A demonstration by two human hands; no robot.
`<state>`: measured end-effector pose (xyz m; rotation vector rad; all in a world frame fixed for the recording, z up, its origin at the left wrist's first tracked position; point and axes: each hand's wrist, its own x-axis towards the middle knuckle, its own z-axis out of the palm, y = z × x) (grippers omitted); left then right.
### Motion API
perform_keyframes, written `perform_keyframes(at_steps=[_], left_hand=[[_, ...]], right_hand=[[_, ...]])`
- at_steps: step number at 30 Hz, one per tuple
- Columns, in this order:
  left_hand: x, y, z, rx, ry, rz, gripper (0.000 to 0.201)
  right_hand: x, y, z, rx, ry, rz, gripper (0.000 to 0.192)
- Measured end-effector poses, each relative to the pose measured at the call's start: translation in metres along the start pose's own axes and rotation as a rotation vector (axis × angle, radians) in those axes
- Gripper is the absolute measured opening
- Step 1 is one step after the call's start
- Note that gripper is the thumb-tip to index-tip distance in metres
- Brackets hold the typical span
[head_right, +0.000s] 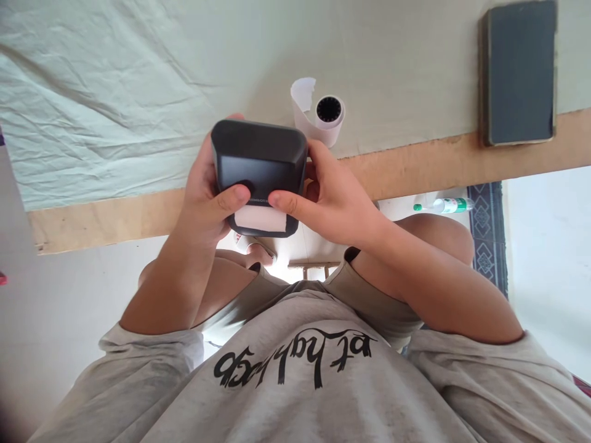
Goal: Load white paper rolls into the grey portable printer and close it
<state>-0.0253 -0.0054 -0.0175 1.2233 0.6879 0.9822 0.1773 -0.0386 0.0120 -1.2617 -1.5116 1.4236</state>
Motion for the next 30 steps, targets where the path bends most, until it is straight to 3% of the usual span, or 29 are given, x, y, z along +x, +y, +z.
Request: perform_keyframes(at_steps=[3, 9, 14, 19, 24, 30], left_hand=[[0.002, -0.003, 0.003, -0.081, 0.032, 0.044, 0.052], [0.009, -0.002, 0.009, -0.14, 0.18, -0.121, 0.063], [0.008, 0.002, 0.01, -0.118, 0.244, -0.084, 0.06], [0.006, 0.008, 0.013, -0.157, 0.27, -0.043, 0.053], [0.002, 0.015, 0.012, -0.188, 0.3, -0.087, 0.038], [0.0, 0.023, 0.013, -0.253, 0.306, -0.111, 0.03]], right_hand=[[0.0, 0.001, 0.001, 0.028, -0.009, -0.024, 0.058], [0.003, 0.002, 0.0, -0.084, 0.019, -0.049, 0.058], [0.0, -0.005, -0.001, -0.286, 0.026, -0.019, 0.055], [-0.008, -0.018, -0.002, -0.52, 0.123, -0.066, 0.068], [-0.004, -0.015, 0.005, -0.431, 0.123, -0.158, 0.077], [0.002, -0.011, 0.011, -0.416, 0.11, -0.136, 0.086]])
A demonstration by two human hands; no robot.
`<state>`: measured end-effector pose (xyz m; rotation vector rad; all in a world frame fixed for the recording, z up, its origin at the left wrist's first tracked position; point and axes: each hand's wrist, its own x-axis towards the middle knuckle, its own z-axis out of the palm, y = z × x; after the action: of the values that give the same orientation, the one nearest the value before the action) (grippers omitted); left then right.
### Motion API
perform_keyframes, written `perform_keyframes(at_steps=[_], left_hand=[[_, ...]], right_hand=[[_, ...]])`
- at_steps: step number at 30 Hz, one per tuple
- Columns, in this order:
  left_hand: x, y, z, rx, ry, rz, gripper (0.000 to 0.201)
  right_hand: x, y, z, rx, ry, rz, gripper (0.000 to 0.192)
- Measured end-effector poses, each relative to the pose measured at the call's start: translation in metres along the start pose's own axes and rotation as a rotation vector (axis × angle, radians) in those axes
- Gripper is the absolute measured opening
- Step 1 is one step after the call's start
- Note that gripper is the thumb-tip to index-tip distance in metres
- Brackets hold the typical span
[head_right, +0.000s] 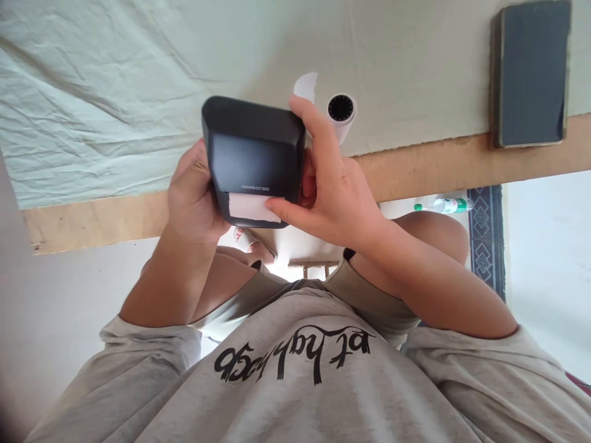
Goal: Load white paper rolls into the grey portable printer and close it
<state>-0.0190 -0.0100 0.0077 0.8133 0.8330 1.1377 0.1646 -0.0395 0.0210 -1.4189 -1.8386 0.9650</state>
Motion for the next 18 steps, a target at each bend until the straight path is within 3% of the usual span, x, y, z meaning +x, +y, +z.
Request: perform_keyframes(at_steps=[3, 6, 11, 15, 18], left_hand=[[0.001, -0.003, 0.001, -0.002, -0.002, -0.006, 0.029], [0.005, -0.009, -0.002, -0.004, -0.119, 0.016, 0.036], [0.009, -0.016, -0.01, 0.088, -0.232, 0.099, 0.031], [0.005, -0.013, -0.008, 0.093, -0.194, 0.07, 0.026], [0.001, -0.009, -0.004, 0.103, -0.153, 0.037, 0.026]], right_hand=[[-0.002, 0.001, -0.002, 0.036, -0.01, 0.028, 0.085], [-0.004, 0.0, -0.007, 0.069, 0.076, -0.004, 0.078], [0.005, -0.018, -0.016, 0.131, 0.335, -0.148, 0.027], [0.013, -0.029, -0.019, 0.163, 0.509, -0.203, 0.036], [0.013, -0.027, -0.019, 0.114, 0.521, -0.23, 0.034]])
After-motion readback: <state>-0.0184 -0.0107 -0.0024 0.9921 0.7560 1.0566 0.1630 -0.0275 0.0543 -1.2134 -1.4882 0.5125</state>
